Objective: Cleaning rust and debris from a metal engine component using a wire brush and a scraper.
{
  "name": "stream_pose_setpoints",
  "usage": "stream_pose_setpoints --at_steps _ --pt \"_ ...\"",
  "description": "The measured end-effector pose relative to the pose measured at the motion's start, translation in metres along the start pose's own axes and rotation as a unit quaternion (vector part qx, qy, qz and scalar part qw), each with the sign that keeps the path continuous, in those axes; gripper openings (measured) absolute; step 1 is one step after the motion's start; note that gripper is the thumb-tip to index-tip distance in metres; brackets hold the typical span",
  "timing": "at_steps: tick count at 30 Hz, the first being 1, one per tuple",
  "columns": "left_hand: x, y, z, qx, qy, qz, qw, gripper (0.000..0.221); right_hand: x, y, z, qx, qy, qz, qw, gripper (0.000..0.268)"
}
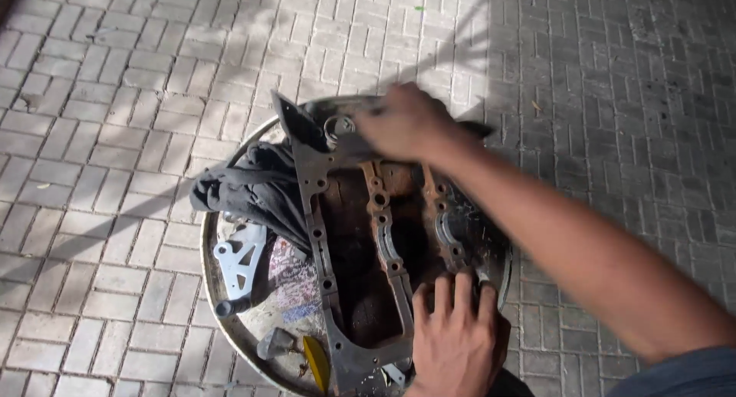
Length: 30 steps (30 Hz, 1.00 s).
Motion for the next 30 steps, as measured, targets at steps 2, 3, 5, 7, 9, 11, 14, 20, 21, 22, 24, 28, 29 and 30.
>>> stream_pose_setpoints --at_steps 2,3,5,7,9,11,14,20,21,22,24,28,29,30 --pt "-0.004 -0.004 0.002 0.002 -0.027 0.006 1.000 0.023 0.002 -0.044 0.028 -0.063 -0.054 -0.027 0.996 0.046" --pt "-0.001 -0.006 0.005 0.007 -0.060 0.006 0.998 0.017 0.005 -0.061 0.053 -0.125 -0.115 -0.047 0.984 0.052" --pt "0.011 -0.007 0.005 0.008 -0.088 0.022 0.996 0.012 0.022 -0.037 0.032 -0.102 -0.086 -0.011 0.991 0.051" --pt "0.001 -0.007 0.005 -0.003 -0.079 0.025 0.997 0.010 0.021 -0.017 -0.006 -0.056 -0.051 -0.009 0.997 0.051" --pt "-0.002 -0.004 -0.004 0.021 -0.053 0.020 0.998 0.012 0.014 0.036 -0.035 -0.076 0.005 0.073 0.994 0.047" --pt "0.002 -0.004 0.001 0.015 -0.051 0.014 0.998 0.013 0.018 0.021 -0.016 -0.054 0.004 0.062 0.997 0.049" --pt "-0.003 -0.001 0.001 0.008 -0.006 0.016 1.000 0.020 0.009 -0.025 0.024 -0.060 -0.021 -0.011 0.998 0.050" --pt "-0.004 0.001 -0.003 0.012 0.064 0.016 0.998 0.034 0.008 0.010 -0.002 -0.072 -0.002 0.007 0.997 0.041" --pt "-0.002 0.001 -0.003 0.015 0.085 0.016 0.996 0.041 0.005 0.036 -0.016 -0.081 0.022 0.040 0.996 0.041" --pt "-0.002 -0.001 0.000 0.012 0.096 0.011 0.995 0.041 0.009 0.037 -0.025 -0.073 0.022 0.032 0.997 0.041" --pt "0.002 0.004 0.007 0.023 0.108 0.013 0.994 0.050 0.019 0.063 -0.045 -0.143 0.029 0.139 0.980 0.041" --pt "-0.010 0.008 -0.009 0.029 0.195 0.028 0.980 0.069 -0.007 -0.007 0.014 -0.074 0.048 -0.025 0.996 0.072" --pt "-0.011 0.007 -0.007 0.022 0.182 0.028 0.983 0.074 -0.001 -0.030 0.023 -0.062 0.006 -0.027 0.998 0.033" --pt "-0.006 0.006 -0.006 0.018 0.159 0.031 0.987 0.080 0.008 -0.047 0.037 -0.056 -0.038 -0.020 0.998 0.051"
Point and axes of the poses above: each hand's wrist, its own x-axis towards the middle knuckle, its own z-axis out of the back of the hand, y = z × x, the point moved 8 cm from there along x, towards the middle knuckle
